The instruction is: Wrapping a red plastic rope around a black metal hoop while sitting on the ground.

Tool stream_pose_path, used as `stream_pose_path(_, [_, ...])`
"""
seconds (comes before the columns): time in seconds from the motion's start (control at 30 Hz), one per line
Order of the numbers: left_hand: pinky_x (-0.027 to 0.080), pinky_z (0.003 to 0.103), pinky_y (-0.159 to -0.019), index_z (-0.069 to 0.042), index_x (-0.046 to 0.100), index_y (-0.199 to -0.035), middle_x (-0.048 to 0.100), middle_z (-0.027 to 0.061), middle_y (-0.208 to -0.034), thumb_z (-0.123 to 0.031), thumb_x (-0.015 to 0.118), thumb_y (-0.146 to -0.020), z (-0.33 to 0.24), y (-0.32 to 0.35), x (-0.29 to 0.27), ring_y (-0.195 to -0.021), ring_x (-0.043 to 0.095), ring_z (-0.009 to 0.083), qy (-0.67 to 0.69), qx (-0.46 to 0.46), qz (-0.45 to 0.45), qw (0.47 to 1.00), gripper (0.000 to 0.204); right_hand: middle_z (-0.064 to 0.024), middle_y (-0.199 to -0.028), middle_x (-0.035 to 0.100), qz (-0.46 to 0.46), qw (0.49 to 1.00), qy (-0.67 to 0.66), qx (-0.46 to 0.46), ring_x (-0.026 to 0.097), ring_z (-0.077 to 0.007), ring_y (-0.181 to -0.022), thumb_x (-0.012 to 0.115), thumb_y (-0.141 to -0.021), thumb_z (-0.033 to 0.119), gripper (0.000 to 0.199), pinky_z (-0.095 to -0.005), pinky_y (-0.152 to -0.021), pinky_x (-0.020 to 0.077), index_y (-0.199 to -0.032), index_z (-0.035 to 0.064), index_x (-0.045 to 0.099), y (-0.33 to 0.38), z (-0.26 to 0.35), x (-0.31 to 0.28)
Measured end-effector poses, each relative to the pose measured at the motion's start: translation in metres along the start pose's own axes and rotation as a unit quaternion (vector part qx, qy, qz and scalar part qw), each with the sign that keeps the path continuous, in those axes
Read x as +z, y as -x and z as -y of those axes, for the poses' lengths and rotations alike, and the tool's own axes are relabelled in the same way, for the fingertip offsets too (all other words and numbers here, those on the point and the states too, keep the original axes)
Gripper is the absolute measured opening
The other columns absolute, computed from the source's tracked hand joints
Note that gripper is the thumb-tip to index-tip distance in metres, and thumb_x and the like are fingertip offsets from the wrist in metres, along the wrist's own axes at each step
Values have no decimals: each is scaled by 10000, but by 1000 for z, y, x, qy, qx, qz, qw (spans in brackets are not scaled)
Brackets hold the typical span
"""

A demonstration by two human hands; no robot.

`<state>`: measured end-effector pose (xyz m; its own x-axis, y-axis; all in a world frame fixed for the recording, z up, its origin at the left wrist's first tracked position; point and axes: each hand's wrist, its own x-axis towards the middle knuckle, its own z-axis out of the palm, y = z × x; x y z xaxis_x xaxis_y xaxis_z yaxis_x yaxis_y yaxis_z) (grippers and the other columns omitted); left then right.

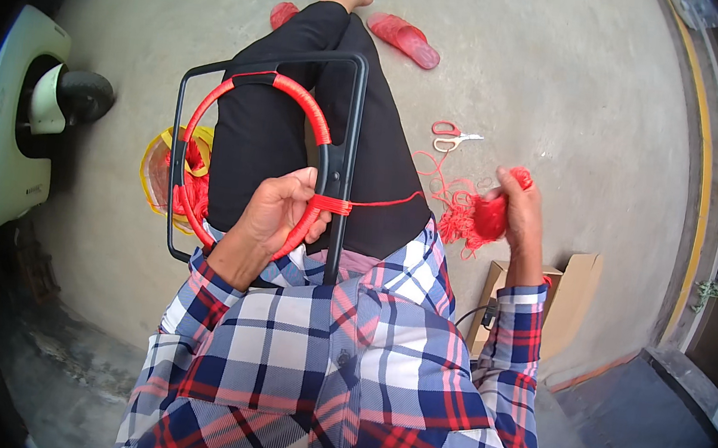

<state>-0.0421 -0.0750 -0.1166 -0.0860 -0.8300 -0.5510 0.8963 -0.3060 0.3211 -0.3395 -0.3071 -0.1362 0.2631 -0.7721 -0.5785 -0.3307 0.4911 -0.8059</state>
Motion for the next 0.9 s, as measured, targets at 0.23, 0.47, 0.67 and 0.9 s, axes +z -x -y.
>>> stream_pose_path(0.23, [514,399,-874,30,489,-1231,571,174,-1190,-343,419,-931,-5,6,24,-1089,582,226,-106,193,-90,971,484,-118,-955,644,75,872,266,-404,636,-214,-736,622,-782,79,252,-350,-623,507,-1021,44,554,39,91,119])
stream_pose_path(0.47, [417,345,-1009,17,421,-1261,503,138,-1243,-50,452,-848,3,4,36,-1130,531,185,-170,323,-113,924,420,-52,-1093,627,255,667,375,-591,566,-224,-1066,793,-675,244,464,-409,-859,442,-1082,128,603,48,78,202])
stream_pose_path(0.67, [499,346,-939,82,496,-1168,576,183,-1200,100,430,-743,-4,1,35,-1114,584,245,8,191,-104,976,430,-77,-1022,607,119,804,264,-519,589,-283,-889,798,-641,136,313,-390,-741,481,-896,73,629,22,43,137])
stream_pose_path(0.9, [572,343,-739,76,572,-1090,668,147,-961,86,531,-774,-4,-1,30,-826,684,238,-109,74,-96,987,318,-101,-945,558,164,779,382,-470,565,-285,-911,798,-626,244,396,-399,-771,470,-919,32,636,53,39,165])
